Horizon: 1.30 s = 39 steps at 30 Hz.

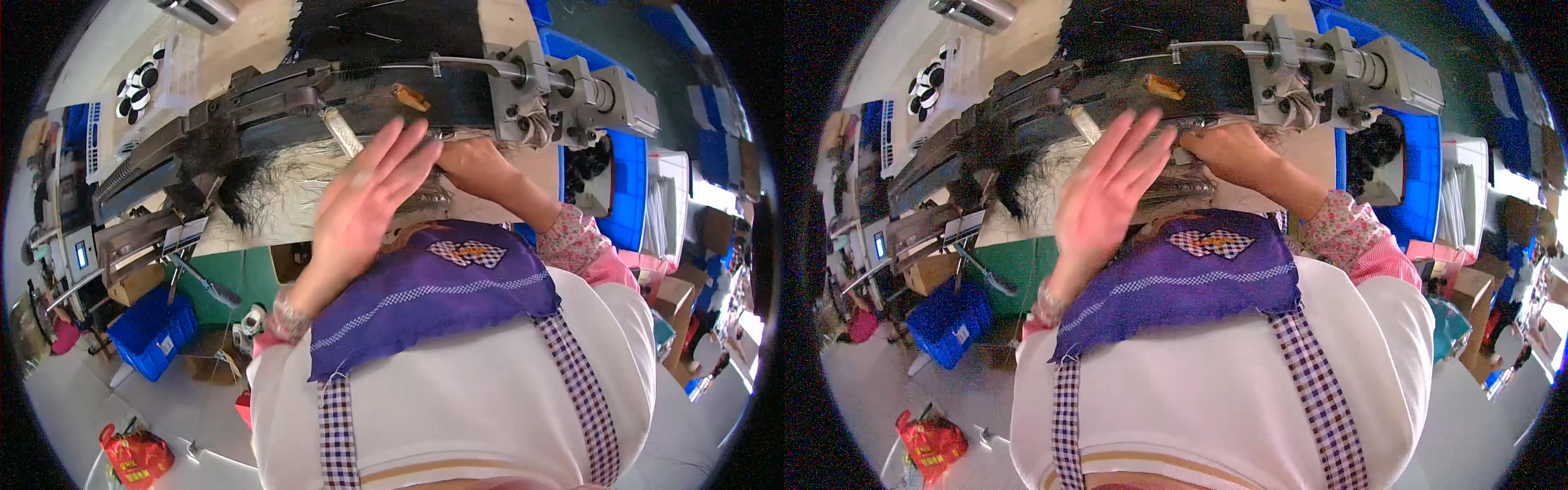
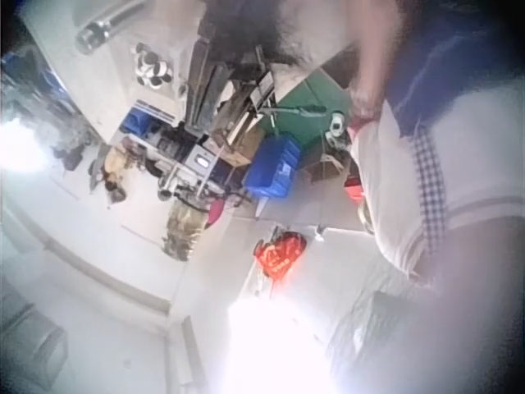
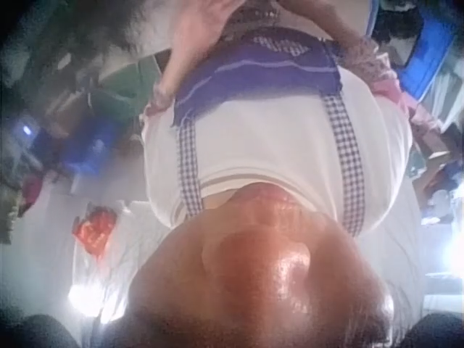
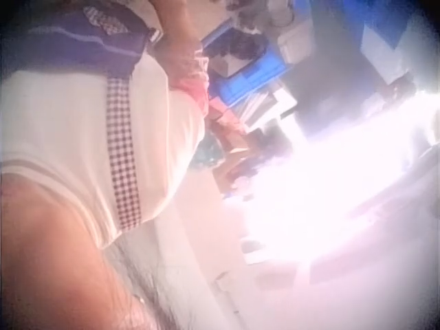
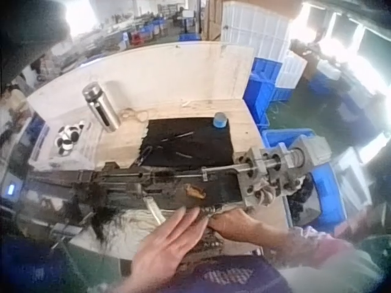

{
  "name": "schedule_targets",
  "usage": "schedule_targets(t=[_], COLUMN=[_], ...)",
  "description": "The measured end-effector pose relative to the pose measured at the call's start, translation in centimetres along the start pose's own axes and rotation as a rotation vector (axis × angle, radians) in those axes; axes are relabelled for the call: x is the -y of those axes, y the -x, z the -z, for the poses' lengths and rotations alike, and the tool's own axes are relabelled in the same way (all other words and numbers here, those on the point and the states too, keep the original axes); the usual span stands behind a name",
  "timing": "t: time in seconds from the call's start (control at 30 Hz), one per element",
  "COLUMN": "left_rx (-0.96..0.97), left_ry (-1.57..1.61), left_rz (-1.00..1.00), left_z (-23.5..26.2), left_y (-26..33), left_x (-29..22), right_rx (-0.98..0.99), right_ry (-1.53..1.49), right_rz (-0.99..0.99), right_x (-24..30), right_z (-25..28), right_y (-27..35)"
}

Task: The person is assembling and measuring small industrial brushes using a jig and a ruler.

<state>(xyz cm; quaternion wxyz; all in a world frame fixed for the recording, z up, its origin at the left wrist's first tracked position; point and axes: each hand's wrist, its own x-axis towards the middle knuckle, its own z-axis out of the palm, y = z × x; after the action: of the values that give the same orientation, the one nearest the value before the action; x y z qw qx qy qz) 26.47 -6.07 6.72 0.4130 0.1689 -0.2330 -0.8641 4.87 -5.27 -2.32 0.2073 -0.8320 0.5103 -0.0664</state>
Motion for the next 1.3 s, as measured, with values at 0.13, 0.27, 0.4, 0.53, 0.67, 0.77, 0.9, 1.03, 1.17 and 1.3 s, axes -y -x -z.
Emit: schedule_targets(t=[0.13,0.27,0.4,0.53,0.67,0.77,0.9,1.03,1.17,1.3], left_rx=[-0.48,-1.737,-2.067,-1.979,-1.43,-0.659,-0.13,0.011,-0.317,-0.253], left_ry=[-2.076,-2.875,-1.813,-1.897,-2.518,-1.857,-1.452,-1.151,-1.033,-0.982], left_rz=[-0.612,-0.074,0.137,0.258,-0.437,-0.601,-0.505,-0.135,-0.15,-0.105], left_z=[6.5,15.4,21.9,18.6,17.5,6.1,-2.2,1.4,5.5,2.8], left_y=[7.8,15.6,26.9,22.0,16.0,7.5,3.3,3.5,3.5,0.3], left_x=[-3.1,-7.9,-13.0,-11.2,-6.4,-4.8,-2.1,-1.4,-2.4,2.0], right_rx=[-0.009,-0.155,-0.278,-0.613,-0.678,-0.538,-0.44,-0.447,-0.55,-0.507], right_ry=[-0.038,-0.181,-0.41,-0.347,-0.558,-0.39,-0.292,-0.36,-0.22,0.07], right_rz=[0.014,0.121,0.018,-0.17,-0.269,-0.146,0.378,0.313,0.1,0.264], right_x=[-0.7,-0.3,1.3,1.6,1.4,2.6,7.6,7.5,3.3,1.9], right_z=[0.0,1.7,5.1,7.6,10.0,12.1,13.6,13.7,13.8,12.4], right_y=[0.2,1.1,2.0,3.6,4.3,3.1,-0.4,-1.2,-2.8,-5.6])
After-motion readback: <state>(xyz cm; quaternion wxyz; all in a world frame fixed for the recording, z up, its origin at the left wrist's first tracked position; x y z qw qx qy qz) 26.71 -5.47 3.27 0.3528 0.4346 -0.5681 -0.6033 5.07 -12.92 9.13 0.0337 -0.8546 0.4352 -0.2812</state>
